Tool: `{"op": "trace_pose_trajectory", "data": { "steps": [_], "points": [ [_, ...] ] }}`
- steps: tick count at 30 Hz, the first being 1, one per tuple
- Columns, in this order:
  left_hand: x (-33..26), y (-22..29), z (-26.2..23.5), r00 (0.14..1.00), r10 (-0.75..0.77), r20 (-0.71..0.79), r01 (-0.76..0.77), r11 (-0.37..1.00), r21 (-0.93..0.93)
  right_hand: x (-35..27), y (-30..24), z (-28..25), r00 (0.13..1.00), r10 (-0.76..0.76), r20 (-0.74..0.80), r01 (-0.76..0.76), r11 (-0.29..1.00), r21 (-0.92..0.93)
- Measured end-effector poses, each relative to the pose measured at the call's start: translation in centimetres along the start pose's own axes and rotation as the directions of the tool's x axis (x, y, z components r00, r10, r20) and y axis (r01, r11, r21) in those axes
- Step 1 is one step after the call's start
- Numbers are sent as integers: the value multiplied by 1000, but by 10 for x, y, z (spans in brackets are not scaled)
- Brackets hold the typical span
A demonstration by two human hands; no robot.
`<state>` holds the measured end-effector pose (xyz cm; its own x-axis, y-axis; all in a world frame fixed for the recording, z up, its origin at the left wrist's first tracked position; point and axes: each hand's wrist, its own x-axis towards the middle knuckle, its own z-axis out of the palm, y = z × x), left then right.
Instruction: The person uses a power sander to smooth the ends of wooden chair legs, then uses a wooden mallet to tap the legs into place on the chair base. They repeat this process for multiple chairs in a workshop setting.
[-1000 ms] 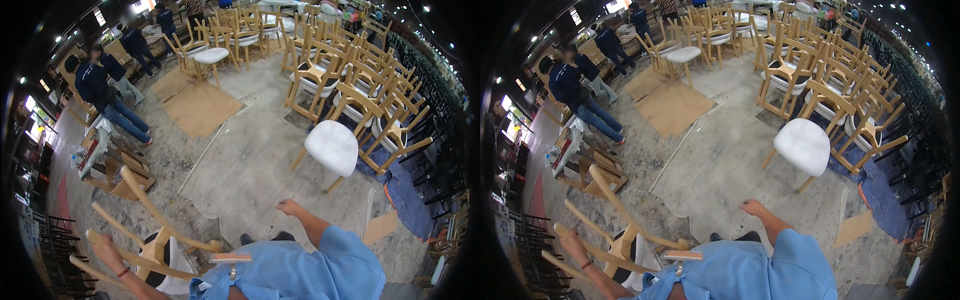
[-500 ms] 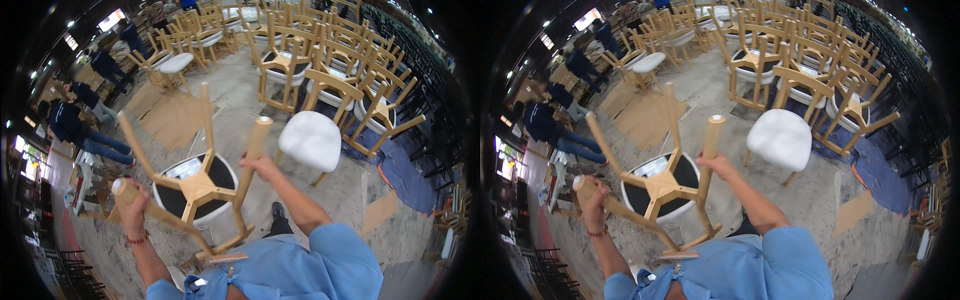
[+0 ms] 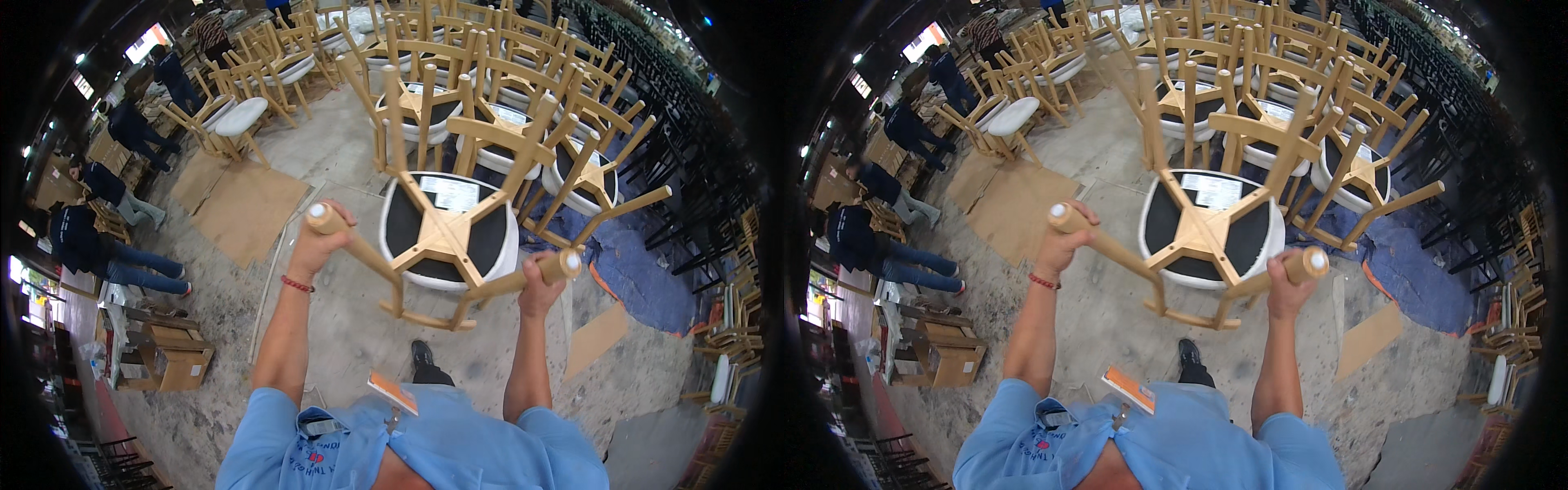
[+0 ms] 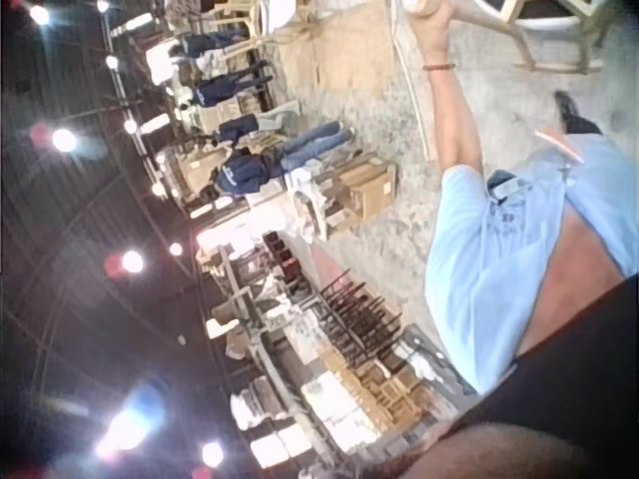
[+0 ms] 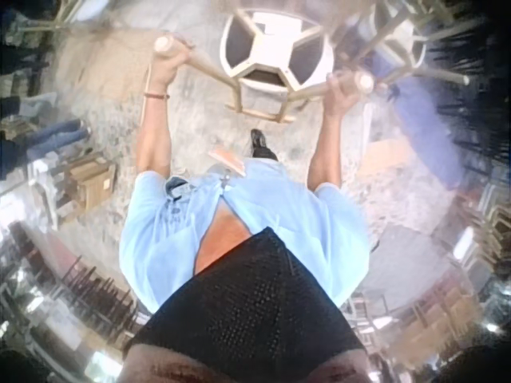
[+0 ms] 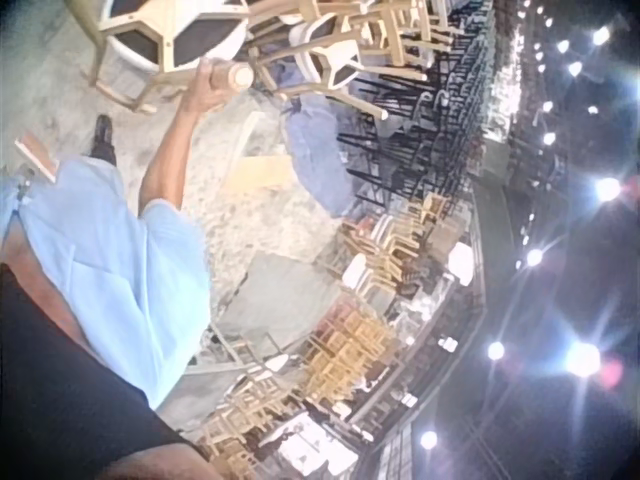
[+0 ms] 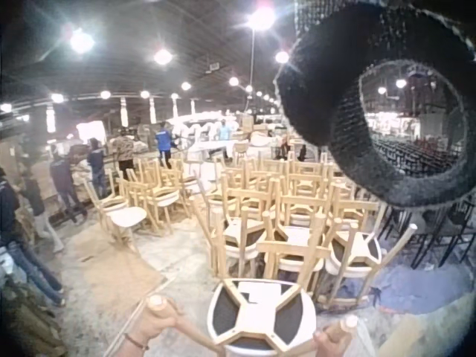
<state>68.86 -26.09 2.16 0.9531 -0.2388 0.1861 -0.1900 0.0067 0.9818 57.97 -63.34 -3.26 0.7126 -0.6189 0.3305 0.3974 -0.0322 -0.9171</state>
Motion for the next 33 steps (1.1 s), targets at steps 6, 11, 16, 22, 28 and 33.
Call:
{"op": "trace_pose_trajectory", "data": {
  "steps": [6,11,16,22,28,33],
  "points": [
    [-3,-95,44,967,-247,60,238,963,129,-46,77,-74,965,249,78,-186,867,-463],
    [3,-92,65,902,-430,-41,431,901,52,-75,131,-111,887,457,65,-351,759,-548],
    [12,-92,61,923,-373,-90,383,885,265,-141,240,-93,201,921,333,-285,380,-880],
    [-137,-129,42,867,-459,-193,482,672,562,-193,202,38,-328,825,460,-81,460,-884],
    [-446,-107,72,377,-571,-729,891,438,118,-192,194,60,-411,811,416,199,526,-827],
    [-637,-68,225,-209,-369,-906,739,547,-393,-225,169,58,-579,736,351,483,656,-580]
  ]
}}
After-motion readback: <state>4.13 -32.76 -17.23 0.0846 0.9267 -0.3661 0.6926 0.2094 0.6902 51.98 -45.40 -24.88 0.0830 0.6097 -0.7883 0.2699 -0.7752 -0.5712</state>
